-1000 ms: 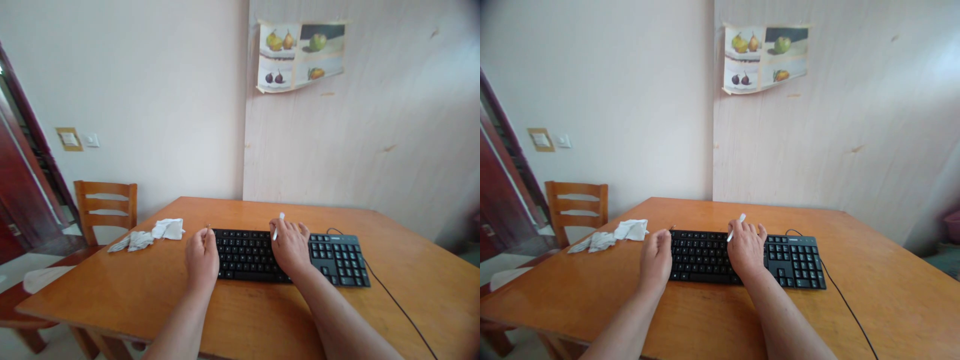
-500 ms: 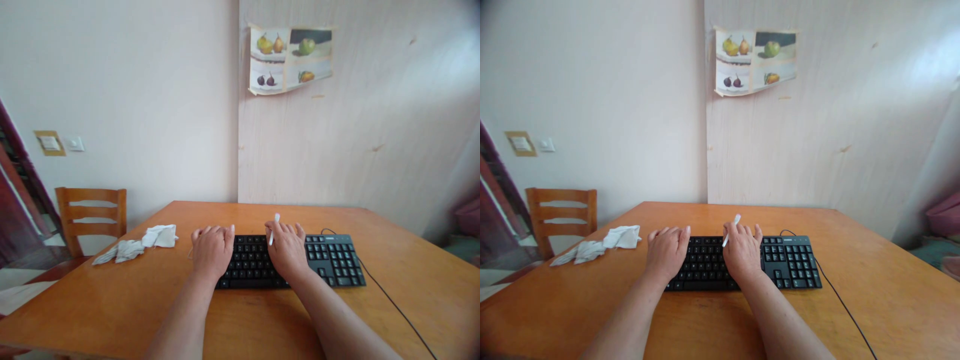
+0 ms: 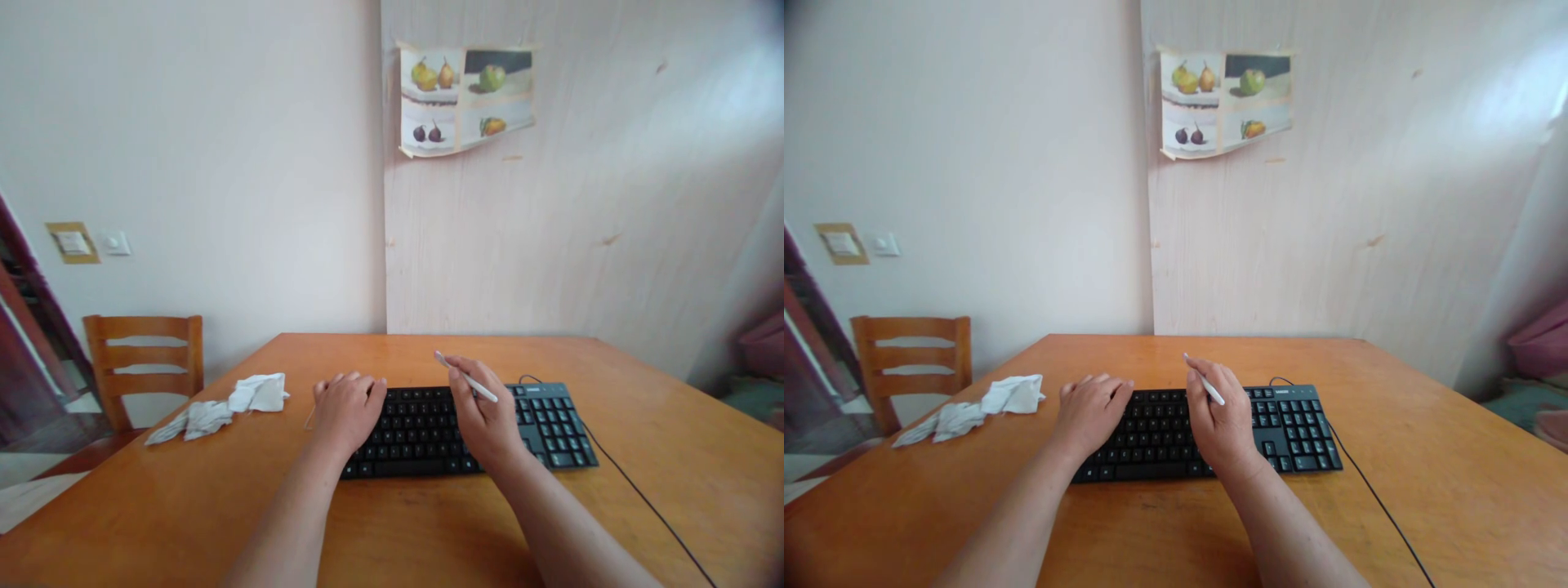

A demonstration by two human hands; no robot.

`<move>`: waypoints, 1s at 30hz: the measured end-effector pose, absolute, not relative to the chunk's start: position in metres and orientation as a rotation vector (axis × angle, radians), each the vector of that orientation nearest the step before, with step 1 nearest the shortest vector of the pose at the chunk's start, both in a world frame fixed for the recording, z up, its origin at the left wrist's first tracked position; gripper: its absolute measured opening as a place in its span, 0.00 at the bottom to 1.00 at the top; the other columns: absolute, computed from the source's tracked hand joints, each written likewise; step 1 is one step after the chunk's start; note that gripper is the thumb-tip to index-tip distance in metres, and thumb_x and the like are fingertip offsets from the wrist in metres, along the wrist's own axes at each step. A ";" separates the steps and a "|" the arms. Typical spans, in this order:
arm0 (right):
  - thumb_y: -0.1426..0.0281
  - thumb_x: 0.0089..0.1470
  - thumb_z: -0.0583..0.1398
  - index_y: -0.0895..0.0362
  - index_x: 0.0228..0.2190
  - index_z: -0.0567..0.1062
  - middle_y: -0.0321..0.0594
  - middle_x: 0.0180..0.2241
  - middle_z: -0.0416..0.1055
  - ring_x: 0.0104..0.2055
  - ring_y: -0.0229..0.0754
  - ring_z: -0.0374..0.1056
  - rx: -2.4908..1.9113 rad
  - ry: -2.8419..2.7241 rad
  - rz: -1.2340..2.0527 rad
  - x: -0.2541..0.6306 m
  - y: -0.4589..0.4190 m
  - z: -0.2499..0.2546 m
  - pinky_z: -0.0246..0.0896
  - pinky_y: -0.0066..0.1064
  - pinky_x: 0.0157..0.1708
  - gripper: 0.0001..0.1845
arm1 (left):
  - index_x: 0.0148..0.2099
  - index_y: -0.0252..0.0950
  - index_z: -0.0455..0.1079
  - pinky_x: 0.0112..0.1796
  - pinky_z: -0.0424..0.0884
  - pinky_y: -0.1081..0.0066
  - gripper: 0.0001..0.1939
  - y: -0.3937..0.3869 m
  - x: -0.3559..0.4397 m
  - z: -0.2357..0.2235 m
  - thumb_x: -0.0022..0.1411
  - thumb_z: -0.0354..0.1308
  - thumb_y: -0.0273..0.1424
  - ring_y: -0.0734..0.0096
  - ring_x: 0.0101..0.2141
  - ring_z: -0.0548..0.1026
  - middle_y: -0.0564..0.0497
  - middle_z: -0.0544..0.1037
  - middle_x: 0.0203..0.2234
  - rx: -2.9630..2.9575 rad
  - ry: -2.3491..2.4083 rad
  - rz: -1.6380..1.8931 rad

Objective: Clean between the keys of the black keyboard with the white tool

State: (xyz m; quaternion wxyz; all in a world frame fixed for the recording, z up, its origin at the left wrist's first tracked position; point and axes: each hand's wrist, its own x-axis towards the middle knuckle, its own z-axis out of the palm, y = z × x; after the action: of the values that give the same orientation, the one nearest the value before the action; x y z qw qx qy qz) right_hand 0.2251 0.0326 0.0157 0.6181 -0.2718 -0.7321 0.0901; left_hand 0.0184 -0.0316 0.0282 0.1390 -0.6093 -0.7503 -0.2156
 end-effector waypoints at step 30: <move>0.69 0.62 0.58 0.53 0.34 0.73 0.36 0.28 0.73 0.29 0.39 0.69 -0.724 -1.835 0.250 0.218 0.011 0.009 0.61 0.29 0.31 0.05 | 0.31 0.42 0.75 0.49 0.58 0.47 0.24 -0.011 0.020 0.027 0.67 0.45 0.50 0.49 0.43 0.75 0.43 0.83 0.36 -1.812 -2.209 -0.730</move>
State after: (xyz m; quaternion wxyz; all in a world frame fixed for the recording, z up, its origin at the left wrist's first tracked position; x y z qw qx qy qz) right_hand 0.2180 0.0110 0.0093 0.5450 -0.3052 -0.7738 0.1052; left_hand 0.0205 -0.0109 0.0274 0.0962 -0.6117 -0.7456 -0.2464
